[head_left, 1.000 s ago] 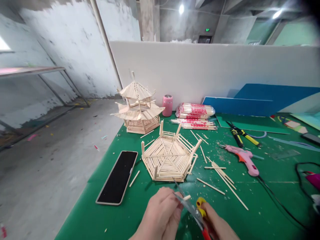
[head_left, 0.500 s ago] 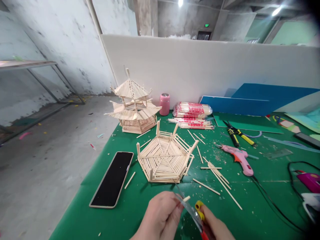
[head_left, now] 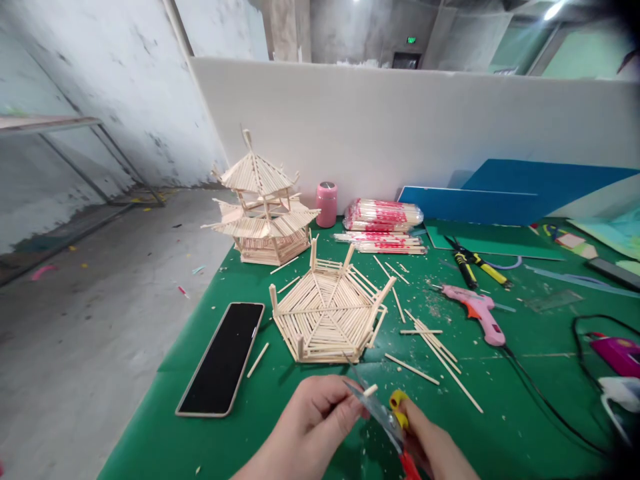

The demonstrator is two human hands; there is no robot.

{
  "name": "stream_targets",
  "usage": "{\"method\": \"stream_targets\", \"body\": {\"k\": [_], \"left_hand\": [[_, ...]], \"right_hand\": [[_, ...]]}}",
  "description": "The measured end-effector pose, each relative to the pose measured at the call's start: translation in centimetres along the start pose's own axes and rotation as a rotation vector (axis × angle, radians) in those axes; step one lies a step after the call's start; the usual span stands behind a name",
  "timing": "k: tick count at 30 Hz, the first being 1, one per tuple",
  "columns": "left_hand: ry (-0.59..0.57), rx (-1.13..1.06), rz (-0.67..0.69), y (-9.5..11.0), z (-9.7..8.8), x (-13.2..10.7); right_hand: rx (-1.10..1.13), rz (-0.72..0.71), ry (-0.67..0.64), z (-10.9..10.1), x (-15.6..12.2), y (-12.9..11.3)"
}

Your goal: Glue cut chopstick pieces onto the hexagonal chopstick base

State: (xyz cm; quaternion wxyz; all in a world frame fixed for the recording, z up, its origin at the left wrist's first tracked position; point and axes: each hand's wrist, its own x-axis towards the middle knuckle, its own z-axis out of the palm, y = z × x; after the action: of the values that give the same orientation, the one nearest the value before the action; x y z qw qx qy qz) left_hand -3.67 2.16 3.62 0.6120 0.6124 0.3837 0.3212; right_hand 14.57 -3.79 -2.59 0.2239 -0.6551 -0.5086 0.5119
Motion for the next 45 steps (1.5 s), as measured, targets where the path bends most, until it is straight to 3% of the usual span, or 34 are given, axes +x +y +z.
{"method": "stream_targets", "body": {"k": [6, 8, 10, 14, 17, 21, 29, 34, 38, 41, 45], "left_hand": [[0.203, 0.438, 0.327, -0.2, 0.5, 0.3], [0.214, 0.480, 0.476, -0.3, 0.3, 0.3], [0.183, 0.478, 0.534, -0.1, 0.0, 0.2], [0.097, 0.443, 0.336, 0.4, -0.6, -0.2], [0.052, 0.396, 0.285, 0.5, -0.7, -0.2], [0.070, 0.410, 0.321, 0.3, -0.3, -0.3], [0.225, 0.560, 0.553, -0.5, 0.4, -0.1], [0.113, 0.463, 0.439, 0.6, -0.4, -0.2], [0.043, 0.440, 0.343, 0.7, -0.5, -0.3], [0.100, 0.469, 0.370, 0.1, -0.1, -0.2], [0.206, 0.549, 0.434, -0.8, 0.5, -0.1]], "right_hand": [[-0.061, -0.063, 0.052, 0.6, 0.1, 0.2], [-0.062, -0.070, 0.031, 0.4, -0.1, 0.1], [-0.041, -0.080, -0.004, 0.2, -0.4, -0.1], [0.027, -0.054, -0.034, 0.1, -0.2, 0.1], [0.059, 0.000, -0.030, 0.6, 0.2, 0.7], [0.037, 0.036, 0.008, 1.2, 0.5, 1.3], [0.057, 0.029, -0.029, 0.3, -0.2, 0.3], [0.076, 0.004, -0.106, -0.4, -0.5, 0.0], [0.092, 0.112, -0.071, 0.8, 0.5, 0.6], [0.069, 0.174, -0.010, 1.3, 0.6, 0.6], [0.055, 0.082, 0.002, 0.6, -0.3, -0.3]]}}
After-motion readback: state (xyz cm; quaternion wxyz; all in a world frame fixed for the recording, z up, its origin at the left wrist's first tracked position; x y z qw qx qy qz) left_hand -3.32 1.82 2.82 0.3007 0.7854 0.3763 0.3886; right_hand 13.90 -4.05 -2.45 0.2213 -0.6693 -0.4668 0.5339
